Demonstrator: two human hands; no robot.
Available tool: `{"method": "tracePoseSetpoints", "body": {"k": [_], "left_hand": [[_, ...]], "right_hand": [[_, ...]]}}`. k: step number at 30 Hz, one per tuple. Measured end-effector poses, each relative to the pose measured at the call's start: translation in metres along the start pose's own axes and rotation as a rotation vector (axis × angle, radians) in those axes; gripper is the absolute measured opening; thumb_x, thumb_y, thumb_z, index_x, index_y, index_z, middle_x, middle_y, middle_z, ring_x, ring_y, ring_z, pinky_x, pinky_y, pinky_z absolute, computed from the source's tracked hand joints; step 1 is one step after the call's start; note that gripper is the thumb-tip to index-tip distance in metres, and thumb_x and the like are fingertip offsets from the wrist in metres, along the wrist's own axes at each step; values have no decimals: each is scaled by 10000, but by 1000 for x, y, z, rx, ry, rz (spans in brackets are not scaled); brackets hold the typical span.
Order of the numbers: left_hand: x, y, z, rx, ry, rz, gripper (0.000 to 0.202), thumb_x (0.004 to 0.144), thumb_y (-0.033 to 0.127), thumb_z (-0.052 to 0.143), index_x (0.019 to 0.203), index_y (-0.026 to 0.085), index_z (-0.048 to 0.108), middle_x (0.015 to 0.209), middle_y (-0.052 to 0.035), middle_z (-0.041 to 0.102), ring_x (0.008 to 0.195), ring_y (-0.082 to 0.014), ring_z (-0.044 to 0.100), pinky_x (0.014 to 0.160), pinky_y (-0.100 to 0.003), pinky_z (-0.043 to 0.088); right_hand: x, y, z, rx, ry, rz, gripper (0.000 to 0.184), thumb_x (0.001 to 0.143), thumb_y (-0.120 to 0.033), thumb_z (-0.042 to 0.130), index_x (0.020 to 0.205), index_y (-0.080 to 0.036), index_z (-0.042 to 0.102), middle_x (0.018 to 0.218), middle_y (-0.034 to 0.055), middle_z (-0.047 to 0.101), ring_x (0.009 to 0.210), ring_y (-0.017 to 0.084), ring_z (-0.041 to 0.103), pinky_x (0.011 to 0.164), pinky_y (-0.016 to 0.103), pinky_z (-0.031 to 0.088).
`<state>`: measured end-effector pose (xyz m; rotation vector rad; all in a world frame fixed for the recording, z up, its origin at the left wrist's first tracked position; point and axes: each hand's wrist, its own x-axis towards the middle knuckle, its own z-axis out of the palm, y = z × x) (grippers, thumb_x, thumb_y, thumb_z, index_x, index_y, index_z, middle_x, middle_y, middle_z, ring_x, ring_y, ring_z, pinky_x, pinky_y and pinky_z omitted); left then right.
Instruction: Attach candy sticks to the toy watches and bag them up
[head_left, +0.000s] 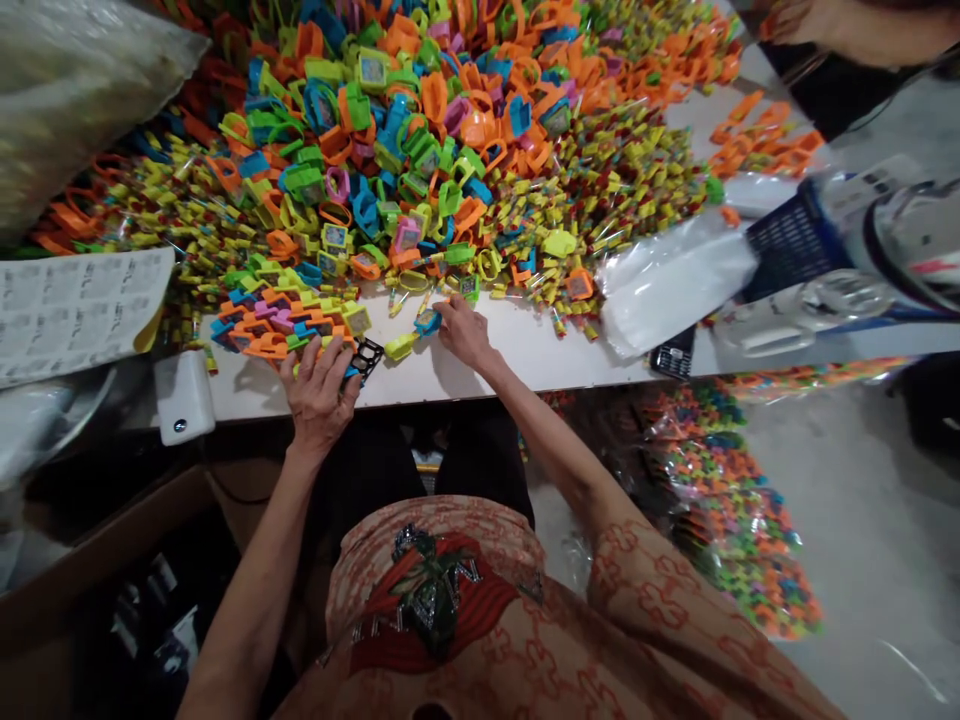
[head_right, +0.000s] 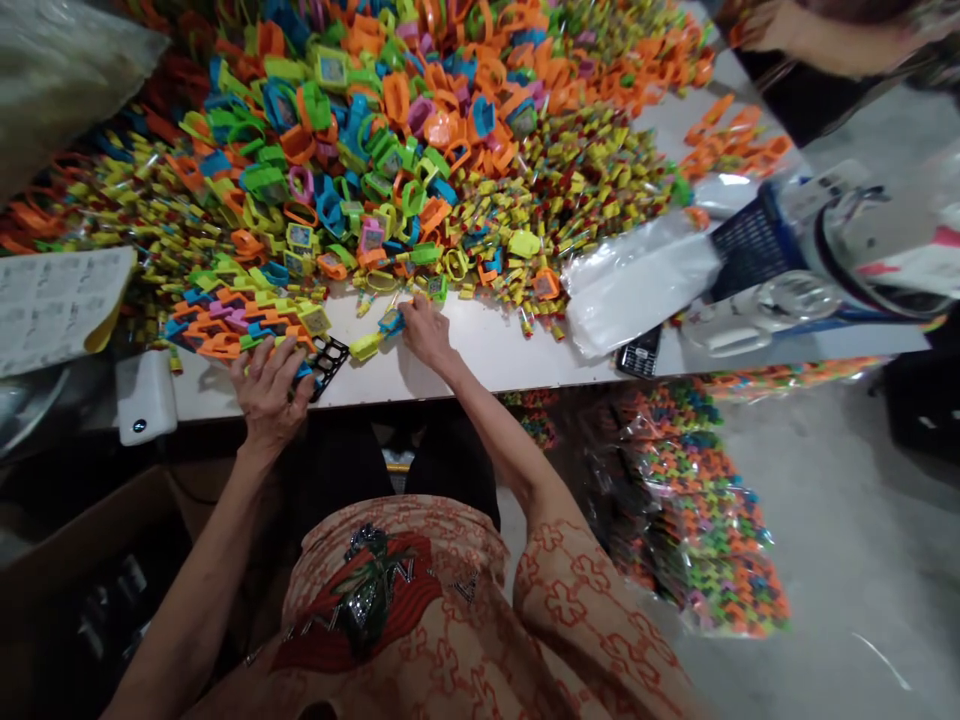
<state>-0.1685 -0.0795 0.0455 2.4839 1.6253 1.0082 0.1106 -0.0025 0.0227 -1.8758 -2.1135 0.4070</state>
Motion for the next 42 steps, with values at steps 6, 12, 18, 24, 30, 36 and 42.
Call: {"method": "tracePoseSetpoints", "body": {"k": [6, 12, 18, 24, 30, 36, 42], "left_hand": [[1, 2, 0, 21, 32, 10, 379, 988, 419, 568, 1326, 276, 662, 1414, -111, 664, 1435, -310, 522, 1228, -553, 243], [0, 3, 1, 33, 30, -5, 395, 997, 450, 534, 1321, 268, 666, 1410, -112, 667, 1434, -310, 522, 1227, -552, 249], [0, 3, 1, 30, 7, -13, 397, 993, 457, 538, 1323, 272, 661, 1422, -108, 659, 1450, -310, 504, 1228, -576, 244], [0, 4, -2, 24, -20, -27, 380, 1006, 439, 528, 1321, 266, 652, 1433, -114, 652, 1469, -298, 482, 1236, -566, 236], [-1, 5, -1, 19, -36, -38, 371, 1006, 428, 530, 1314, 264, 655, 1444, -109, 643, 1482, -288, 467, 1247, -549, 215], [-3, 6, -1, 72, 14, 22, 370, 1005, 397, 553, 1345, 280, 639, 1426, -87, 659, 1447, -275, 512, 1223, -521, 263], [-2, 1, 0, 80, -21, -7, 451, 953, 511, 632, 1357, 313, 654, 1439, -63, 652, 1438, -317, 511, 1213, -543, 254]], "right_hand": [[31, 5, -19, 40, 58, -110, 255, 924, -163, 478, 1095, -193, 665, 1218, 131, 622, 1003, 253, 596, 775, 326, 450], [27, 6, -22, 577, 222, 25, 148, 843, -287, 599, 953, -191, 616, 926, 50, 664, 835, 190, 582, 728, 301, 464], [-8, -43, 6, 1102, -230, 180, 210, 688, -328, 734, 740, -192, 583, 595, -39, 572, 570, 138, 538, 568, 265, 445], [-4, -83, 47, 1200, -247, 143, 195, 577, -220, 768, 714, -168, 638, 702, -31, 652, 675, 135, 583, 640, 240, 478], [1, -85, 56, 1094, -277, -16, 175, 638, -258, 788, 734, -169, 672, 704, -37, 659, 696, 137, 573, 722, 260, 494], [-2, -89, 38, 707, -362, -211, 28, 788, -171, 656, 801, -170, 681, 764, 8, 677, 750, 185, 612, 711, 270, 471], [-4, -107, 26, 333, -407, -425, 297, 786, -89, 618, 1070, -147, 685, 1135, 122, 721, 1025, 263, 659, 826, 318, 488]]}}
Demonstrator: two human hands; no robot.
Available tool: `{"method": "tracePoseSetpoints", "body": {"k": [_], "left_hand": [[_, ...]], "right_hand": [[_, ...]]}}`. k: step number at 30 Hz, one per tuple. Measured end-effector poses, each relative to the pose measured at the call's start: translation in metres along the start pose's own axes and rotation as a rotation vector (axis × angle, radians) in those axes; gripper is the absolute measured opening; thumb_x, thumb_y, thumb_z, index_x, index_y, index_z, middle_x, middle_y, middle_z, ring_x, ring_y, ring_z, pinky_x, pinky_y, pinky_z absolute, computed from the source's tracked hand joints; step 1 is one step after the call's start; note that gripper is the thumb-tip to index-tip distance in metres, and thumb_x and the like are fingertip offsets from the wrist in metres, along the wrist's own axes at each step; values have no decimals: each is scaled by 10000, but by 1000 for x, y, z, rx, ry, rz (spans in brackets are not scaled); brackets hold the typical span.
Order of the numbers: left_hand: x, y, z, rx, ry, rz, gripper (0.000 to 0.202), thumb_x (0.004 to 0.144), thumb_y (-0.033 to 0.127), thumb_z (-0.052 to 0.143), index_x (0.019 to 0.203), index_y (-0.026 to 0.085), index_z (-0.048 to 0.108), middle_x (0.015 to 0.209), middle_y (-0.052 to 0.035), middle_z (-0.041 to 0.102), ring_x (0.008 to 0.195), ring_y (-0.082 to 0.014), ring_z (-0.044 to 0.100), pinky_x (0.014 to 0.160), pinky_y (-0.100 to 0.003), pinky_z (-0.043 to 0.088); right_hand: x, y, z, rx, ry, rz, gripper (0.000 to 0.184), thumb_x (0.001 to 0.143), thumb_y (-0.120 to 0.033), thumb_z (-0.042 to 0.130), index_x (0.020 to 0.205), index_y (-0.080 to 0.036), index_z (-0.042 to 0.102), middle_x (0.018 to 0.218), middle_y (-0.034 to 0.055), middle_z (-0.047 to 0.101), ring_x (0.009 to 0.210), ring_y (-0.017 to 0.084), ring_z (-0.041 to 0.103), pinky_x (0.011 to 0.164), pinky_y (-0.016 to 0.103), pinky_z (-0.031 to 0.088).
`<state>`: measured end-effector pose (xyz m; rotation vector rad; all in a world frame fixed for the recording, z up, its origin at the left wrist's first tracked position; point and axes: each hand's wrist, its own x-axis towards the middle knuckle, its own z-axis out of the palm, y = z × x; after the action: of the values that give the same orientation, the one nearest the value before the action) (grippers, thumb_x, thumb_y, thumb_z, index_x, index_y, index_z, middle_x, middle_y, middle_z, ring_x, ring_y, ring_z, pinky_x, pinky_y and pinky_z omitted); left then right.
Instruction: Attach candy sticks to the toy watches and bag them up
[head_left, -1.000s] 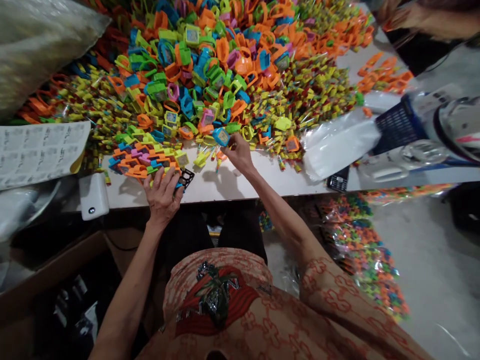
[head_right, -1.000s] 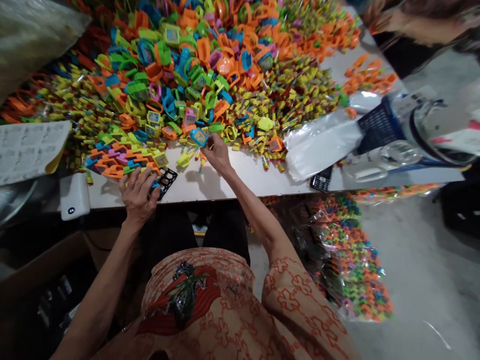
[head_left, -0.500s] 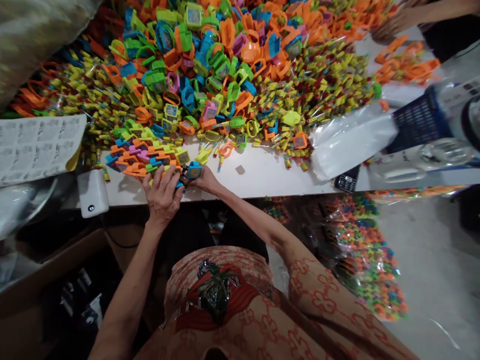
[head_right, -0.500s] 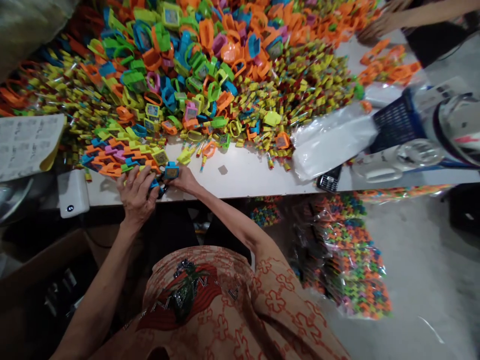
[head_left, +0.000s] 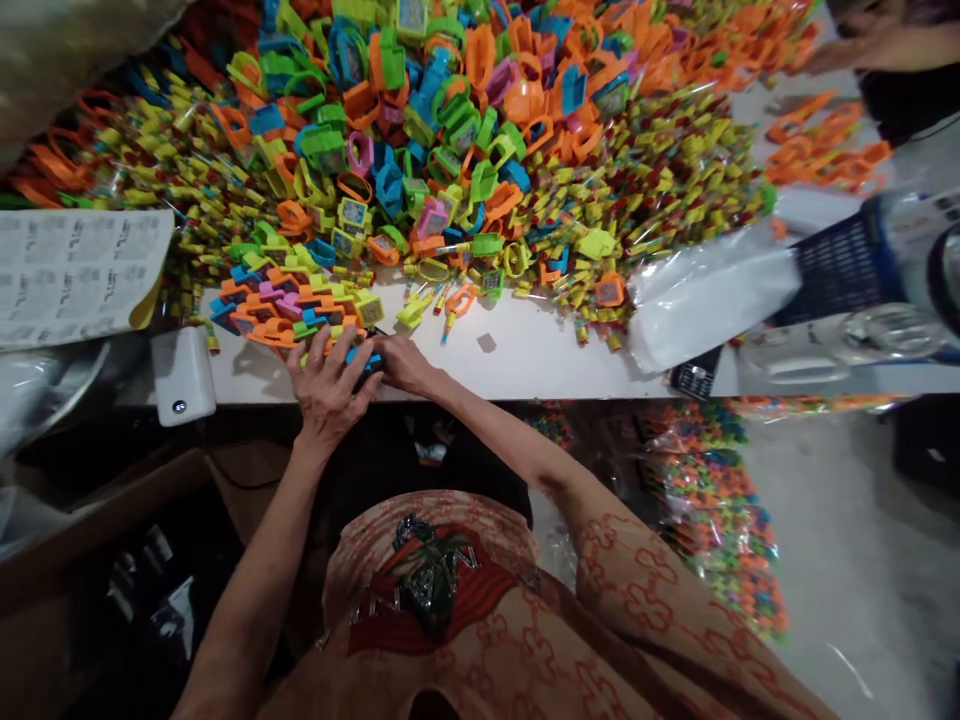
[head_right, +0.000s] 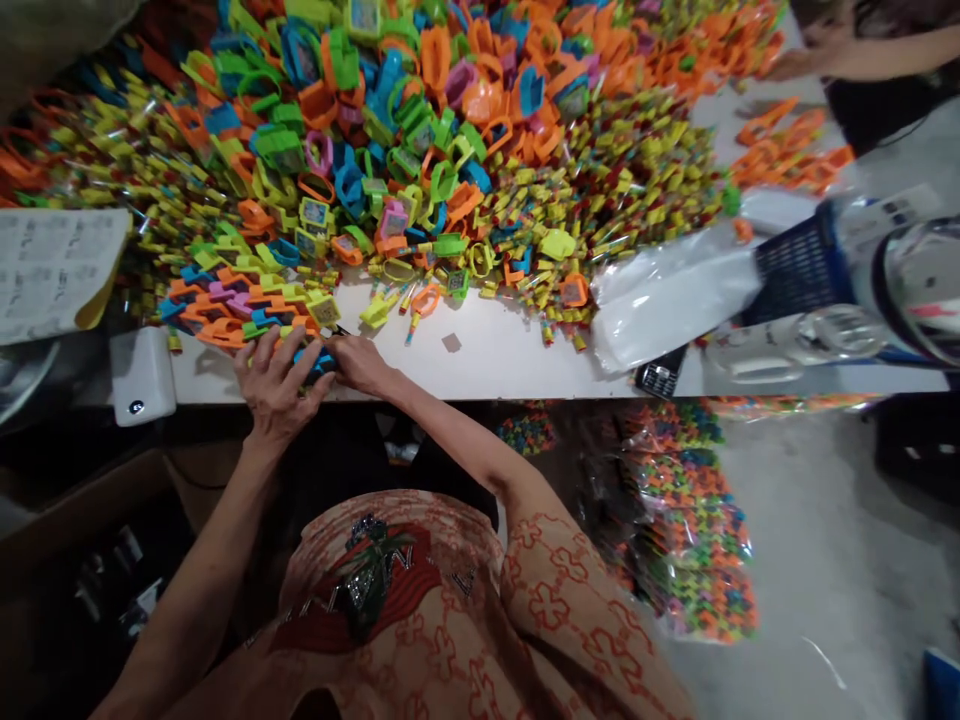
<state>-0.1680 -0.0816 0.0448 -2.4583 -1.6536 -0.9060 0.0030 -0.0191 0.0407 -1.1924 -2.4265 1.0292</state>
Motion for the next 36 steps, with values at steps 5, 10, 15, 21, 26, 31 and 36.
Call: {"method": "tracePoseSetpoints", "body": {"k": [5, 10, 15, 21, 26, 31, 36], "left_hand": [[4, 3, -4, 8, 0, -11, 395, 990, 471, 587, 1337, 301, 670, 1408, -44, 676, 1434, -294, 511, 1195, -536, 286], [11, 7, -6, 41, 1, -20, 406, 997, 484, 568, 1348, 302, 660, 1464, -33, 635, 1442, -297, 500, 1212, -571, 250], [15, 1, -5, -10, -25, -28, 373, 976, 478, 589, 1302, 328, 691, 1493, -66, 607, 1468, -341, 469, 1207, -603, 245], [14, -2, -2, 32, 8, 18, 346, 978, 444, 595, 1281, 308, 694, 1444, -47, 650, 1422, -328, 523, 1156, -582, 341], [14, -1, -1, 25, 39, 28, 355, 968, 416, 613, 1299, 311, 683, 1424, -57, 664, 1417, -321, 532, 1159, -568, 348], [13, 2, -4, -33, -40, -59, 365, 976, 452, 583, 1302, 316, 671, 1456, -48, 641, 1468, -301, 474, 1220, -584, 276], [12, 2, -5, 4, -47, -47, 358, 985, 455, 570, 1313, 343, 658, 1460, -21, 639, 1466, -280, 478, 1224, -556, 284]], "right_hand": [[-19, 14, -20, -49, 188, 243, 219, 895, -180, 602, 1100, -178, 680, 1153, 115, 702, 1066, 259, 639, 869, 342, 488], [-41, 62, -59, -150, 384, 682, 201, 870, -302, 695, 973, -135, 653, 1027, 164, 693, 985, 294, 625, 842, 407, 468], [-47, 85, -59, 275, 498, 755, 208, 795, -237, 669, 649, -199, 527, 644, 32, 572, 704, 195, 579, 692, 347, 469], [-24, 40, -16, 889, 443, 475, 83, 615, -150, 630, 667, -187, 575, 604, -47, 555, 584, 116, 513, 592, 251, 458], [9, 24, 0, 895, 313, 276, 111, 572, -172, 687, 671, -150, 642, 643, -51, 586, 671, 125, 532, 636, 230, 444], [14, 39, 2, 777, 233, 111, 178, 637, -288, 720, 634, -149, 609, 607, -49, 506, 637, 114, 475, 603, 226, 390], [12, 53, 16, 674, 298, 94, 151, 704, -295, 670, 709, -151, 625, 674, -13, 588, 652, 132, 515, 614, 242, 421]]}}
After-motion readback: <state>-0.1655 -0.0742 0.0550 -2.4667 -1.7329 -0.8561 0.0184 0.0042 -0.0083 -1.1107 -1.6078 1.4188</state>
